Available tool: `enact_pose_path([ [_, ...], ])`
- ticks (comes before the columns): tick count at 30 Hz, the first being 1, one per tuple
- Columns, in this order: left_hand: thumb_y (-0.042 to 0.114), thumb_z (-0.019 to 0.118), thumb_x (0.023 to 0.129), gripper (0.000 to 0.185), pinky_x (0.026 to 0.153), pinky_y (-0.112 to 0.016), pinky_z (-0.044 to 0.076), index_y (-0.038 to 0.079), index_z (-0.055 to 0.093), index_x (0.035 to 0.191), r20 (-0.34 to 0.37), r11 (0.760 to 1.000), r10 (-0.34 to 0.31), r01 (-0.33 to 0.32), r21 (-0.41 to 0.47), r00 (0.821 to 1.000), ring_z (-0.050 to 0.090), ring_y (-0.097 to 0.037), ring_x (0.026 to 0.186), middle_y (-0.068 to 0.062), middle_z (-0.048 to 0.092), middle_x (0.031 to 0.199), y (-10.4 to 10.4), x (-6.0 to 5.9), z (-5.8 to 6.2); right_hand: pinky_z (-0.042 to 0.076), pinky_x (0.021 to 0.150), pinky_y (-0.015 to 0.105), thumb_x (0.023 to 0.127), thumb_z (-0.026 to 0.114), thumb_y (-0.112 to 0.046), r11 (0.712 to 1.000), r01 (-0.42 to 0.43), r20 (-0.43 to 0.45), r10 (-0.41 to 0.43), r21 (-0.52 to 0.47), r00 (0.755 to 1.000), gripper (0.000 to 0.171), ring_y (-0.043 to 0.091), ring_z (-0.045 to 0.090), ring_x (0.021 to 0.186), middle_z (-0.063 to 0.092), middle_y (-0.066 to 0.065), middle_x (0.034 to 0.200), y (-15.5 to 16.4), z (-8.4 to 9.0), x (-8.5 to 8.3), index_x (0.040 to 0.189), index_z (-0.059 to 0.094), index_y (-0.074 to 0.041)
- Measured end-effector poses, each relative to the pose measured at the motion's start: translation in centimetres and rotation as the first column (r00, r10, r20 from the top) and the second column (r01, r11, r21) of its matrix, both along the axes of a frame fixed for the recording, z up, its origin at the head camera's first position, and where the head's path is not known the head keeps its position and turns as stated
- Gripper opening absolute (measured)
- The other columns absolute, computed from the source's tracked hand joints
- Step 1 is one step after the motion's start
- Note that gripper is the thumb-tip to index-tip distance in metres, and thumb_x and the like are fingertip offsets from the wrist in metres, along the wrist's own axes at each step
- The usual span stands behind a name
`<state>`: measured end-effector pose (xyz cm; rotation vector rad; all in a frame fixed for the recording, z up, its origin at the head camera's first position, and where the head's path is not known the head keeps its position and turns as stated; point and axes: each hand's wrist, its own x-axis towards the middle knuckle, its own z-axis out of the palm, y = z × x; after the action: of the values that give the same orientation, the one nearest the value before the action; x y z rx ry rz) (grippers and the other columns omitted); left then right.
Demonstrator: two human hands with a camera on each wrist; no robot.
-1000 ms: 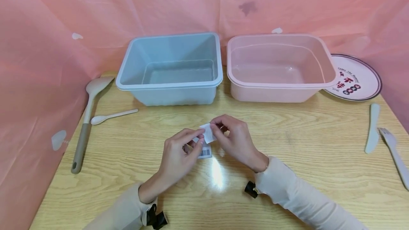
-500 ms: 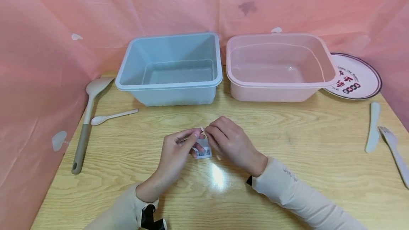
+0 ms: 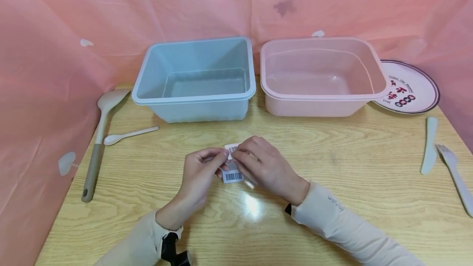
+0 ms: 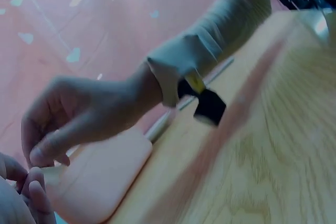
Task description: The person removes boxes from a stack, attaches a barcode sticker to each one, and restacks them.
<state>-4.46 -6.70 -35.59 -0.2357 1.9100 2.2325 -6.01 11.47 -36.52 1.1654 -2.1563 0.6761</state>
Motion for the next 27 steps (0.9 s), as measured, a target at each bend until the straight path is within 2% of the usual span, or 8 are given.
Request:
enact_pose_path([
  [4, 0.000, 0.065, 0.089, 0.013, 0.050, -0.019, 0.045, -0.011, 0.067, 0.096, -0.045, 1.000, 0.003, -0.004, -0.021, 0.999, 0.060, -0.011, 0.058, -0.007, 0.068, 0.072, -0.2, 0.0, 0.1, 0.055, 0.072, 0.027, 0.089, 0.065, -0.006, 0.962, 0.076, 0.245, -0.009, -0.264, 0.969, 0.011, 0.020, 0.060, 0.087, 0.063, 0.010, 0.095, 0.5, 0.0, -0.4, 0.097, 0.067, 0.000],
  [6, 0.000, 0.065, 0.089, 0.013, 0.050, -0.019, 0.045, -0.011, 0.067, 0.097, -0.059, 0.999, -0.003, 0.000, -0.035, 0.998, 0.060, -0.011, 0.058, -0.008, 0.068, 0.073, -0.3, 0.0, 0.2, 0.055, 0.069, 0.025, 0.087, 0.067, -0.002, 0.926, 0.182, 0.433, -0.022, -0.331, 0.901, 0.011, 0.018, 0.061, 0.086, 0.065, 0.010, 0.095, 1.0, 0.2, -0.6, 0.097, 0.067, 0.000],
  [8, 0.001, 0.065, 0.089, 0.013, 0.051, -0.018, 0.045, -0.010, 0.067, 0.097, -0.064, 0.999, -0.011, 0.009, -0.045, 0.998, 0.060, -0.010, 0.059, -0.008, 0.068, 0.074, -0.4, 0.0, 0.2, 0.055, 0.067, 0.025, 0.088, 0.066, -0.002, 0.892, 0.286, 0.633, 0.000, -0.350, 0.774, 0.011, 0.017, 0.062, 0.084, 0.067, 0.011, 0.095, 1.5, 0.3, -0.8, 0.098, 0.067, 0.000],
  [12, 0.001, 0.066, 0.089, 0.014, 0.052, -0.017, 0.045, -0.010, 0.067, 0.097, -0.070, 0.998, -0.030, 0.025, -0.059, 0.997, 0.061, -0.010, 0.059, -0.005, 0.068, 0.074, -0.7, 0.1, 0.3, 0.055, 0.068, 0.028, 0.094, 0.059, -0.007, 0.869, 0.402, 0.896, 0.097, -0.289, 0.434, 0.013, 0.023, 0.062, 0.081, 0.066, 0.016, 0.096, 2.1, 0.5, -1.0, 0.101, 0.067, 0.001],
  [14, 0.002, 0.066, 0.089, 0.015, 0.052, -0.017, 0.045, -0.011, 0.067, 0.097, -0.072, 0.997, -0.039, 0.034, -0.068, 0.997, 0.061, -0.011, 0.060, -0.005, 0.068, 0.074, -0.7, 0.0, 0.2, 0.054, 0.067, 0.030, 0.095, 0.058, -0.010, 0.874, 0.400, 0.931, 0.140, -0.276, 0.338, 0.015, 0.028, 0.061, 0.079, 0.065, 0.020, 0.095, 2.1, 0.4, -1.1, 0.102, 0.066, 0.001],
  [15, 0.002, 0.067, 0.089, 0.015, 0.052, -0.017, 0.045, -0.010, 0.068, 0.098, -0.073, 0.997, -0.042, 0.037, -0.072, 0.996, 0.060, -0.011, 0.059, -0.005, 0.068, 0.074, -0.7, 0.0, 0.2, 0.053, 0.066, 0.031, 0.095, 0.058, -0.011, 0.878, 0.392, 0.936, 0.151, -0.274, 0.317, 0.014, 0.030, 0.060, 0.078, 0.064, 0.021, 0.094, 2.0, 0.4, -1.0, 0.102, 0.066, 0.000],
  [17, 0.001, 0.067, 0.088, 0.014, 0.052, -0.018, 0.044, -0.009, 0.068, 0.098, -0.073, 0.996, -0.046, 0.040, -0.083, 0.996, 0.060, -0.011, 0.059, -0.006, 0.068, 0.075, -0.8, 0.0, 0.2, 0.052, 0.064, 0.029, 0.095, 0.060, -0.012, 0.881, 0.376, 0.934, 0.169, -0.287, 0.316, 0.013, 0.028, 0.059, 0.076, 0.063, 0.016, 0.090, 1.8, 0.3, -1.1, 0.100, 0.065, -0.002],
  [27, 0.002, 0.069, 0.087, 0.012, 0.052, -0.020, 0.047, -0.006, 0.071, 0.096, -0.067, 0.987, -0.040, 0.029, -0.159, 0.997, 0.063, -0.015, 0.060, -0.021, 0.070, 0.083, -1.3, -0.3, -0.3, 0.050, 0.059, 0.018, 0.092, 0.064, -0.007, 0.895, 0.318, 0.894, 0.164, -0.312, 0.416, 0.005, 0.015, 0.061, 0.073, 0.066, 0.011, 0.091, 1.0, -0.2, -1.0, 0.092, 0.065, -0.001],
])
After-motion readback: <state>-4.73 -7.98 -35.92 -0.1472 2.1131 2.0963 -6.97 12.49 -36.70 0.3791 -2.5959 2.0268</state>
